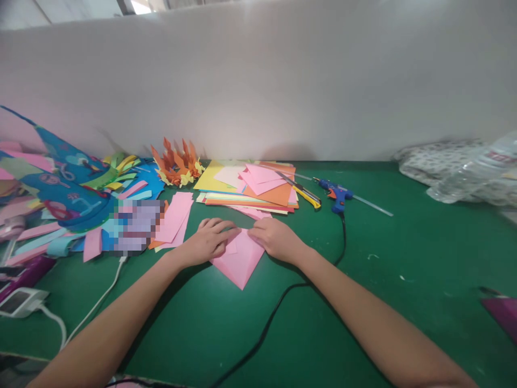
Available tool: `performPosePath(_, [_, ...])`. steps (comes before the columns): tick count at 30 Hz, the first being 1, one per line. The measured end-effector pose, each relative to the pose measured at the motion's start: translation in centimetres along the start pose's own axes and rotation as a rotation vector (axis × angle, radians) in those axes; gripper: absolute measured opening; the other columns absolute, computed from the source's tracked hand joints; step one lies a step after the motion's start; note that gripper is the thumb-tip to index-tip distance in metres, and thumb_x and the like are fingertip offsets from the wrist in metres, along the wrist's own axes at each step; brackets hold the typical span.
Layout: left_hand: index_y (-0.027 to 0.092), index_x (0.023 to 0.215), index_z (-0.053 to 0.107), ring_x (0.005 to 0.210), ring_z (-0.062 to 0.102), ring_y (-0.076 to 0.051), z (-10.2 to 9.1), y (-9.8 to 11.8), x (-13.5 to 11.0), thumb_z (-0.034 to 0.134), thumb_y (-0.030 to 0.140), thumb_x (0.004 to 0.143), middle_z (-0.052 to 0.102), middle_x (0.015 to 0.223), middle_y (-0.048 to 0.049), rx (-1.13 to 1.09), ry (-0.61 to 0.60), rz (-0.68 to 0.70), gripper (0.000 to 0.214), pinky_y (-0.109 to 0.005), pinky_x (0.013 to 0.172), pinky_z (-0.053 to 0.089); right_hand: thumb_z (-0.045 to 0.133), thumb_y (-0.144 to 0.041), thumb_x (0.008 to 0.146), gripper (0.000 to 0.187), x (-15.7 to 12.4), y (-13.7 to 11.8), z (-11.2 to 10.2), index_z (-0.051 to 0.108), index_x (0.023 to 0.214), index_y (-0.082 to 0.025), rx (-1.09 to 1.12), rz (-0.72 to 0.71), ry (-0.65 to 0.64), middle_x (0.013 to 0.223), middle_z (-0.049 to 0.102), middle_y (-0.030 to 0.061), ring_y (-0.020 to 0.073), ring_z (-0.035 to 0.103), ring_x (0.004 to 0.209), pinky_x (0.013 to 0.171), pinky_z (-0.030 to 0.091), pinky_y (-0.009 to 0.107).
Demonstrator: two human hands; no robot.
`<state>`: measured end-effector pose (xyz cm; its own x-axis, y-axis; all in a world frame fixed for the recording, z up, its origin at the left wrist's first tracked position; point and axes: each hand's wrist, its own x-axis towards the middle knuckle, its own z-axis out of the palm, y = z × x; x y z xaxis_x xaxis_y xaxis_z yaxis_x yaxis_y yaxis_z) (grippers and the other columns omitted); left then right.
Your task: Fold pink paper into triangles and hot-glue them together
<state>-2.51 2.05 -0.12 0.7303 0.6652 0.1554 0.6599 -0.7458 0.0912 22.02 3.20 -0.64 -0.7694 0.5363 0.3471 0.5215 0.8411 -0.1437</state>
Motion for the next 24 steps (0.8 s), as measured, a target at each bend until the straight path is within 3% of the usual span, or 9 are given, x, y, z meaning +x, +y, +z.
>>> performPosePath(3, [0.029, 0.128, 0.047, 0.108, 0.042, -0.023, 0.08, 0.01, -0.03, 0.041, 0.011, 0.08, 0.052, 0.124, -0.0034, 0.009, 0.009, -0.005, 0.052, -0.038, 0.09, 0.031, 0.037, -0.015, 0.094, 0.03, 0.33, -0.19, 0.48, 0.062, 0.109, -0.014, -0.094, -0.015, -0.038, 0.082, 0.06, 0.0096, 0.0191, 0.05, 0.077, 0.071, 0.039, 0.031])
performPosePath(15, [0.023, 0.119, 0.053, 0.107, 0.045, -0.022, 0.76, -0.12, 0.09, 0.043, 0.015, 0.082, 0.057, 0.119, -0.0053, -0.02, 0.097, -0.034, 0.039, -0.038, 0.091, 0.031, 0.04, -0.01, 0.09, 0.036, 0.79, -0.51, 0.61, 0.055, 0.123, -0.014, -0.154, -0.013, -0.116, 0.086, 0.061, 0.0091, 0.021, 0.051, 0.085, 0.083, 0.039, 0.037])
performPosePath(19, [0.025, 0.119, 0.053, 0.108, 0.043, -0.024, 0.7, -0.01, 0.01, 0.043, 0.016, 0.082, 0.055, 0.121, -0.0053, 0.017, 0.095, -0.039, 0.039, -0.039, 0.09, 0.031, 0.041, -0.012, 0.09, 0.031, 0.95, -0.6, 0.36, 0.062, 0.112, -0.015, -0.16, 0.004, -0.091, 0.081, 0.06, 0.0082, 0.0199, 0.05, 0.079, 0.078, 0.038, 0.035])
performPosePath(24, [0.025, 0.118, 0.054, 0.106, 0.043, -0.024, 0.64, 0.09, -0.03, 0.043, 0.018, 0.084, 0.055, 0.12, -0.0049, 0.047, 0.099, -0.046, 0.036, -0.04, 0.088, 0.032, 0.044, -0.012, 0.088, 0.027, 0.59, 0.11, -0.26, 0.071, 0.081, -0.015, -0.169, 0.004, -0.028, 0.068, 0.058, 0.0078, 0.0189, 0.046, 0.07, 0.066, 0.033, 0.032])
